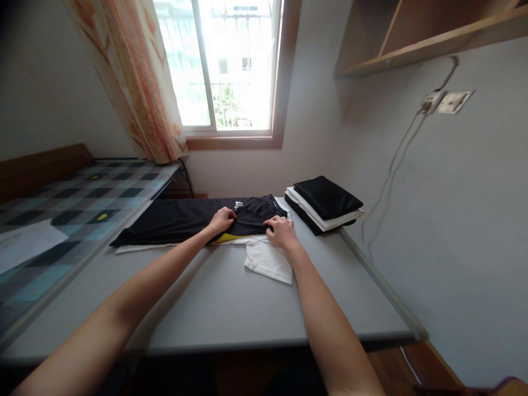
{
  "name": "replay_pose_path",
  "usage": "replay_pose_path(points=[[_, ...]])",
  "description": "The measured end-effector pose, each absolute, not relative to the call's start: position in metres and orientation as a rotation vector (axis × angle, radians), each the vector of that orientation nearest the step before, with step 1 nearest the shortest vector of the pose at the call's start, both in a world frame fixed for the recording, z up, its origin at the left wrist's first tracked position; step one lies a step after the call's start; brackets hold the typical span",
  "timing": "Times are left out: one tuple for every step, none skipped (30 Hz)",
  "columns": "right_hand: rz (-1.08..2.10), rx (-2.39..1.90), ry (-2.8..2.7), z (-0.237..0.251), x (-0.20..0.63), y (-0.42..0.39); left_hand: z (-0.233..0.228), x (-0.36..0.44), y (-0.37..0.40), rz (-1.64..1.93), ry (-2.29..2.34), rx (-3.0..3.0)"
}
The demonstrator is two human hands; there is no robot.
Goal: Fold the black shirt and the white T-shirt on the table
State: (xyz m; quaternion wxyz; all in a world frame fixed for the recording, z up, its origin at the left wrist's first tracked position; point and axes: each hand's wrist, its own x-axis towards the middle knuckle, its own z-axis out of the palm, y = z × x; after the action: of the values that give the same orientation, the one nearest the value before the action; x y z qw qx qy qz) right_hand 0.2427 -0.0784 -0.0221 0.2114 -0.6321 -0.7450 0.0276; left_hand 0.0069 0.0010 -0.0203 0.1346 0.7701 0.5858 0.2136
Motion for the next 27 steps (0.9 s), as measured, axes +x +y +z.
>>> replay_pose_path(points=[[0.078,-1.771,-2.059,-0.022,0.244,-0.078,-0.021,0.006,-0.001,0.625,1.695,2.245],[0.078,-1.786,-2.043,-0.022,0.245,-0.078,-0.021,0.006,-0.002,0.631,1.693,2.257],[0.078,-1.804,-2.02,-0.022,0.246,-0.078,-0.021,0.005,-0.004,0.636,1.692,2.266],[0.082,-1.827,-1.989,-0.022,0.247,-0.077,-0.021,0.004,-0.006,0.64,1.692,2.273],[0.09,-1.857,-1.948,-0.022,0.248,-0.077,-0.021,0.004,-0.007,0.643,1.692,2.277],[0.099,-1.894,-1.9,-0.023,0.248,-0.076,-0.021,0.003,-0.009,0.645,1.693,2.28],[0.107,-1.934,-1.847,-0.024,0.249,-0.076,-0.021,0.002,-0.01,0.646,1.695,2.281],[0.111,-1.97,-1.795,-0.026,0.249,-0.075,-0.021,0.001,-0.01,0.647,1.698,2.28],[0.111,-1.998,-1.752,-0.027,0.25,-0.074,-0.021,0.001,-0.011,0.648,1.701,2.279],[0.106,-2.013,-1.721,-0.029,0.25,-0.073,-0.021,0.0,-0.012,0.647,1.703,2.277],[0.103,-2.016,-1.702,-0.031,0.251,-0.072,-0.021,0.0,-0.012,0.644,1.705,2.277],[0.106,-2.01,-1.692,-0.032,0.252,-0.071,-0.021,-0.001,-0.013,0.639,1.706,2.277],[0.116,-1.998,-1.684,-0.034,0.253,-0.069,-0.021,-0.001,-0.014,0.631,1.706,2.277],[0.131,-1.988,-1.667,-0.035,0.254,-0.068,-0.02,-0.001,-0.015,0.621,1.705,2.278],[0.152,-1.984,-1.644,-0.036,0.255,-0.067,-0.019,-0.001,-0.016,0.61,1.712,2.28],[0.175,-1.983,-1.619,-0.037,0.255,-0.066,-0.018,-0.001,-0.017,0.602,1.734,2.285],[0.192,-1.986,-1.596,-0.038,0.256,-0.065,-0.016,0.0,-0.019,0.604,1.77,2.297],[0.2,-1.993,-1.575,-0.039,0.256,-0.065,-0.014,0.0,-0.021,0.619,1.804,2.321],[0.197,-2.001,-1.562,-0.04,0.256,-0.064,-0.012,0.001,-0.024,0.645,1.822,2.36],[0.187,-2.005,-1.559,-0.041,0.255,-0.063,-0.011,0.002,-0.027,0.671,1.798,2.421],[0.175,-2.003,-1.562,-0.042,0.255,-0.063,-0.01,0.003,-0.03,0.689,1.721,2.498],[0.166,-1.994,-1.567,-0.042,0.255,-0.062,-0.01,0.004,-0.033,0.69,1.594,2.585],[0.162,-1.976,-1.575,-0.043,0.255,-0.061,-0.011,0.005,-0.036,0.667,1.442,2.663],[0.16,-1.95,-1.582,-0.043,0.255,-0.061,-0.013,0.006,-0.039,0.627,1.295,2.723],[0.158,-1.922,-1.584,-0.044,0.256,-0.06,-0.015,0.008,-0.042,0.581,1.179,2.762],[0.154,-1.898,-1.582,-0.044,0.257,-0.06,-0.018,0.008,-0.044,0.537,1.106,2.783],[0.149,-1.884,-1.577,-0.044,0.258,-0.06,-0.021,0.009,-0.046,0.495,1.078,2.791]])
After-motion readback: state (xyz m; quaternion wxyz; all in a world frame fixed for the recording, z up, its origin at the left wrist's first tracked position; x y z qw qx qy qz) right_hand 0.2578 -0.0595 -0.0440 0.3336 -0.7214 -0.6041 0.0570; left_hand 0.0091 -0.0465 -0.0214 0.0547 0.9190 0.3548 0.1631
